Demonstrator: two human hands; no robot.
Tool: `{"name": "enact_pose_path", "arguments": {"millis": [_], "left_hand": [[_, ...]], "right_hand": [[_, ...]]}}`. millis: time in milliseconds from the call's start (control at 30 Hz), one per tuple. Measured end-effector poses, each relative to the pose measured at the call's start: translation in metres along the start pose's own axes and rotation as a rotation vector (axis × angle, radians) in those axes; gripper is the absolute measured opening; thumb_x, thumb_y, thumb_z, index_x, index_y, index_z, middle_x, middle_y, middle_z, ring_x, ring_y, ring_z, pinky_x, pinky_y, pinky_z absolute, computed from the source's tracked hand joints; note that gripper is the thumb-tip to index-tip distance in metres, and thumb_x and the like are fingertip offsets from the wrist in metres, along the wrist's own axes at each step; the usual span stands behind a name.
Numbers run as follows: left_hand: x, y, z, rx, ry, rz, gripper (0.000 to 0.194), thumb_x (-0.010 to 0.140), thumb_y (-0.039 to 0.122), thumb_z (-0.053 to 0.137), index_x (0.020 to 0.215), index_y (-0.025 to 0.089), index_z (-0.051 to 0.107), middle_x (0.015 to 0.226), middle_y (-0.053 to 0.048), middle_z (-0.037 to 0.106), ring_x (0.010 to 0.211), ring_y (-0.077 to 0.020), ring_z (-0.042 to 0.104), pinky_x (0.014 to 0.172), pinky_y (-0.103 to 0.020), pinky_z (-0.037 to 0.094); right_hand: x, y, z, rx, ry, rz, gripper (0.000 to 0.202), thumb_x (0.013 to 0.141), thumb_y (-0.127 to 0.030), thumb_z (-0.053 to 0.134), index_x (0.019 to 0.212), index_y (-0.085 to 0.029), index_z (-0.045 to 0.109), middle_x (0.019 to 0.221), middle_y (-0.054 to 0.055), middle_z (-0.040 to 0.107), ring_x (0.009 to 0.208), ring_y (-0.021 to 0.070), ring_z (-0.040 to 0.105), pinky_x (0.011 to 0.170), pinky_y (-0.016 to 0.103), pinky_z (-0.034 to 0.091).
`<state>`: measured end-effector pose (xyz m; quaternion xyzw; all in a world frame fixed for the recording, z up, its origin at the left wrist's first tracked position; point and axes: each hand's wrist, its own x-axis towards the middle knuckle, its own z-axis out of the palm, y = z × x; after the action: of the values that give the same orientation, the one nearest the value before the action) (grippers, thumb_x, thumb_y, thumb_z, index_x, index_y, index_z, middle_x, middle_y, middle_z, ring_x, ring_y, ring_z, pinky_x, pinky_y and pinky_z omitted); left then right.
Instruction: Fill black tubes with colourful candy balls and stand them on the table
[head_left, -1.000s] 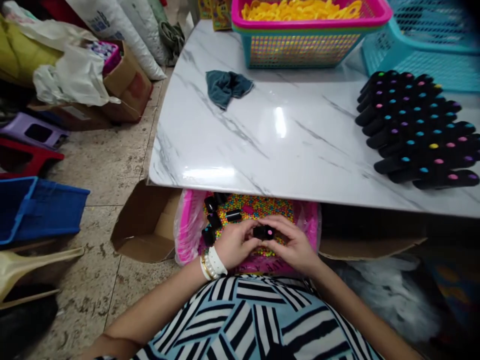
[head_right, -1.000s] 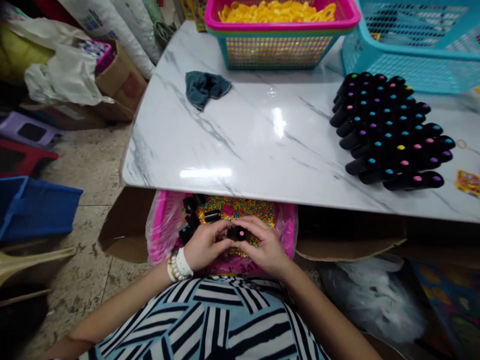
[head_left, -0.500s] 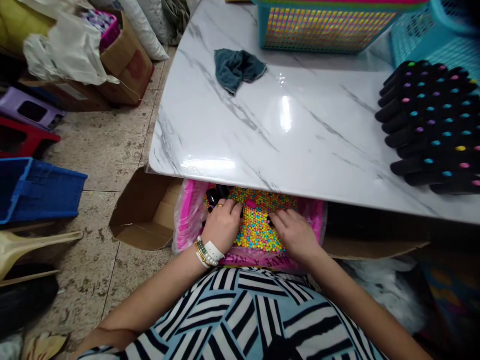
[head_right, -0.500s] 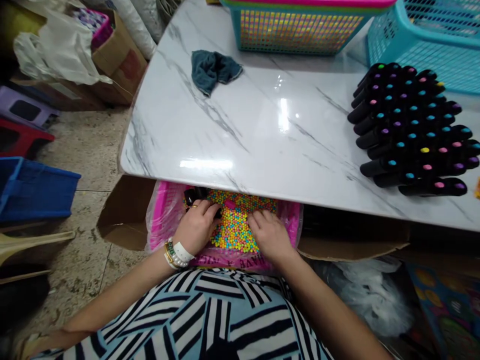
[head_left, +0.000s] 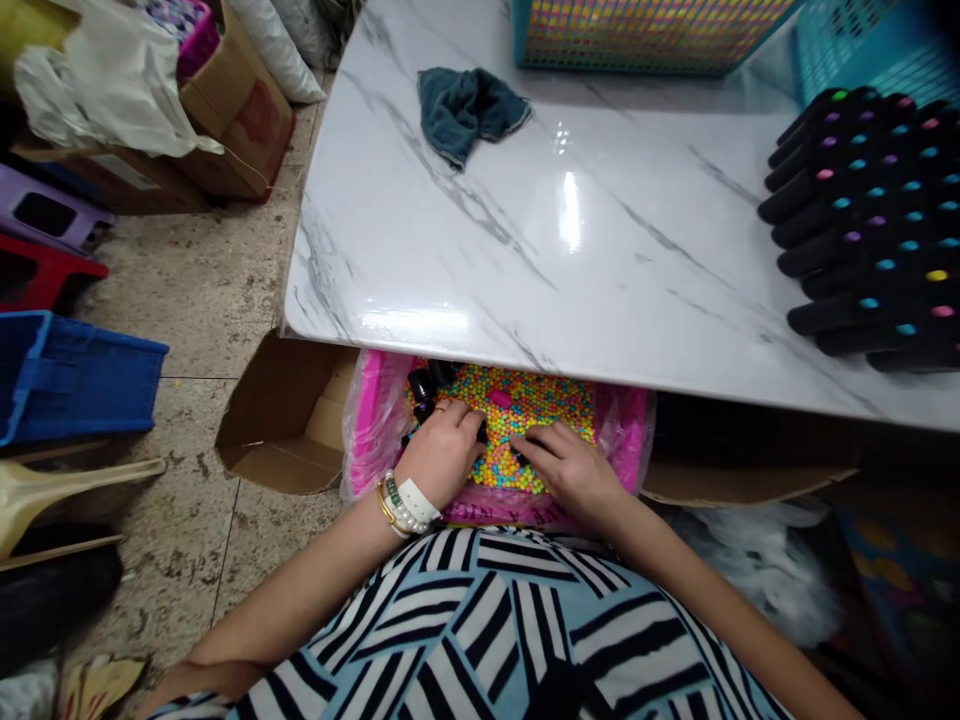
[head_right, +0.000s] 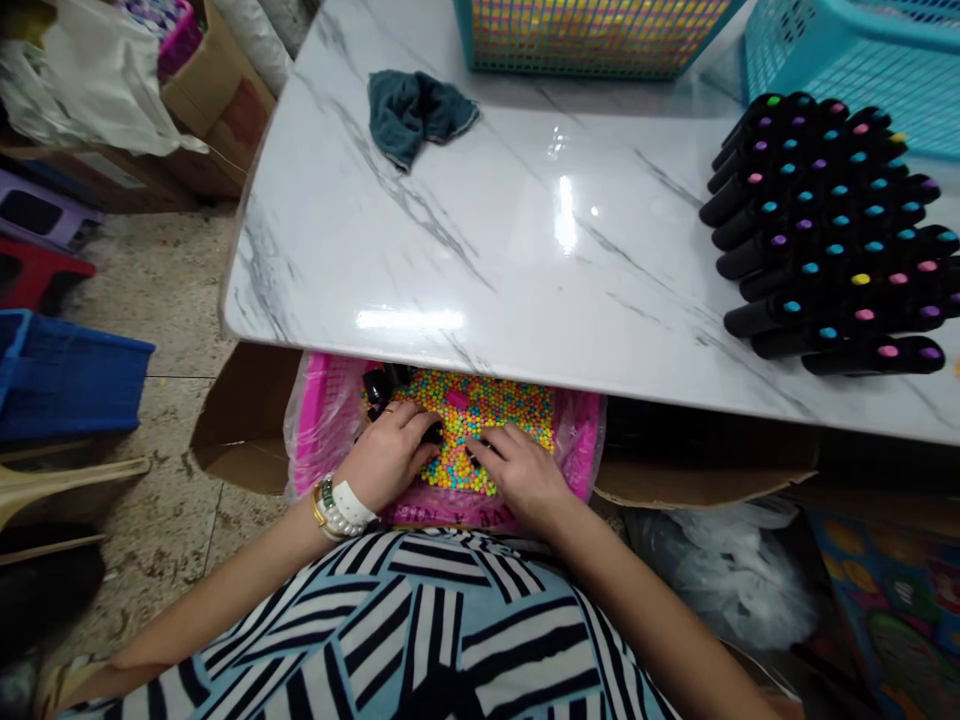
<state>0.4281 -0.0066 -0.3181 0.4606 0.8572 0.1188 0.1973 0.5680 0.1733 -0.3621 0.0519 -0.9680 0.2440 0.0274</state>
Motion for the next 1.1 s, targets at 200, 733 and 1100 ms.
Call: {"name": "enact_pose_path", "arguments": {"millis": [200,733,1100], "left_hand": [[-0.001,-0.003,0.002,-0.121,0.001,0.03,0.03,0.085,0.014,0.059,0.116,0.013,0.058,0.11,-0.011,0.059,0.105,-0.0241,0.055,0.099,-0.041,0.047],[0.003,-0.012,0.017,-0.133,0.0,0.096,0.031,0.089,0.019,0.055,0.119,0.015,0.056,0.113,-0.012,0.061,0.101,-0.0243,0.059,0.094,-0.043,0.051],[0.009,-0.029,0.03,-0.075,0.227,0.156,0.03,0.088,0.038,0.052,0.113,0.026,0.064,0.106,-0.007,0.062,0.096,-0.0264,0.065,0.085,-0.041,0.057]], "right_hand": [[0.002,-0.01,-0.021,0.587,0.072,0.045,0.032,0.085,-0.015,0.061,0.115,-0.024,0.066,0.108,0.005,0.069,0.101,0.0168,0.064,0.09,0.032,0.053],[-0.015,-0.005,-0.059,0.626,0.34,0.306,0.03,0.079,-0.02,0.07,0.109,-0.023,0.068,0.102,0.007,0.07,0.095,0.0188,0.065,0.087,0.032,0.053],[-0.121,0.111,-0.17,-0.179,1.268,0.891,0.044,0.07,-0.043,0.074,0.105,-0.015,0.072,0.093,0.007,0.066,0.078,0.0193,0.062,0.079,0.038,0.053]]}}
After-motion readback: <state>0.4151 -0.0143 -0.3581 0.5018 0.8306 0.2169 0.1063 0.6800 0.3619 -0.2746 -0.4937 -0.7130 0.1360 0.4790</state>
